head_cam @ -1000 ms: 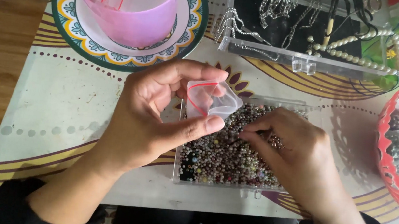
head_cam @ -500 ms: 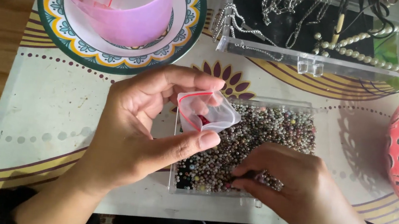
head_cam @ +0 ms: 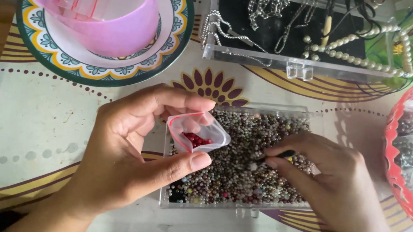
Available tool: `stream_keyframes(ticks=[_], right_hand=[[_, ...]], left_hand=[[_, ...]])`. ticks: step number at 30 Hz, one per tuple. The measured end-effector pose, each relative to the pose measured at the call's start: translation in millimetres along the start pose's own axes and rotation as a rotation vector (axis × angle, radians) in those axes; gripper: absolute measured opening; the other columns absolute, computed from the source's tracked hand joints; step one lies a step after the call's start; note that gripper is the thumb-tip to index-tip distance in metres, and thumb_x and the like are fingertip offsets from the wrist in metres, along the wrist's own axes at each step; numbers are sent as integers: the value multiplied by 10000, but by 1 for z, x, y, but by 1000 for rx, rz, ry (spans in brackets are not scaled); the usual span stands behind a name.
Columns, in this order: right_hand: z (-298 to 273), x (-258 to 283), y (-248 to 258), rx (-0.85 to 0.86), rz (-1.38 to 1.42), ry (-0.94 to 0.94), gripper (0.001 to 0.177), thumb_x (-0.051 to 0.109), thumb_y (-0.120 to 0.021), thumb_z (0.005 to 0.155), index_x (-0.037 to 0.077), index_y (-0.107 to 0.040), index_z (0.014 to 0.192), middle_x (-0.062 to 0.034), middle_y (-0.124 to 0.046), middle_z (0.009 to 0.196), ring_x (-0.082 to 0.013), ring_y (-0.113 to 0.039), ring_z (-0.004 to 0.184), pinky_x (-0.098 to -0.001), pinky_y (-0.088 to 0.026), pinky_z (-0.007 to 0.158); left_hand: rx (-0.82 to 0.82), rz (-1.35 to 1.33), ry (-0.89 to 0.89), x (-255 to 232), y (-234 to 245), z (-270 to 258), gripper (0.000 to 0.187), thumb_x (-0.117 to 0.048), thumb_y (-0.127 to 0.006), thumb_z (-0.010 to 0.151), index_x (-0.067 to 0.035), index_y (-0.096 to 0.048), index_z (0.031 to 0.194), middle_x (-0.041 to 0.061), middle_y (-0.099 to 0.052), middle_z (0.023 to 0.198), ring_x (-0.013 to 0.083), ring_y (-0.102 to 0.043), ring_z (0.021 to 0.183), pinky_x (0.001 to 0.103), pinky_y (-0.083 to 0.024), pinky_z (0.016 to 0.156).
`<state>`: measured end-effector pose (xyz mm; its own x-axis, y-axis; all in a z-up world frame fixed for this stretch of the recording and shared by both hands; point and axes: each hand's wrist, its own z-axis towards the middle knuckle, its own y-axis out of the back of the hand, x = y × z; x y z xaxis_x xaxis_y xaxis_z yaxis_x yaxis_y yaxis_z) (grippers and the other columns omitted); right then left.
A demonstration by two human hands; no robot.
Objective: Packaging small decorative beads into resealable plastic bags using a fine-tipped tool.
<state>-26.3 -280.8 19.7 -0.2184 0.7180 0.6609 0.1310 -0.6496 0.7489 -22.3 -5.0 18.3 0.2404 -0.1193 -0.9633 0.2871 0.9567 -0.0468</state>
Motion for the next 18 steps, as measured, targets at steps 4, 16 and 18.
stream_keyframes(ticks=[4,16,18], right_hand=[[-7,-1,2,-196,-42,33,172,42,-816,780,26,-775,946,-57,-808,911,-119,-685,638,-241,-543,681],[-54,-10,-19,-290,2,175,138,24,-775,741,32,-754,878,-59,-801,1046,-168,-759,891,-283,-598,816],[-65,-15,-17,-454,2,77,139,-35,-783,729,-13,-737,858,-107,-794,1019,-187,-759,919,-293,-605,855]], left_hand=[[-22,15,15,6,-5,-1,497,43,-792,753,33,-633,1225,113,-717,1114,173,-703,993,299,-594,968],[-19,93,18,5,-43,6,494,10,-801,751,-3,-634,1216,114,-751,1180,140,-699,975,277,-571,918],[-21,121,7,1,-49,6,476,-42,-798,762,-21,-637,1209,99,-745,1188,141,-701,985,287,-574,941]])
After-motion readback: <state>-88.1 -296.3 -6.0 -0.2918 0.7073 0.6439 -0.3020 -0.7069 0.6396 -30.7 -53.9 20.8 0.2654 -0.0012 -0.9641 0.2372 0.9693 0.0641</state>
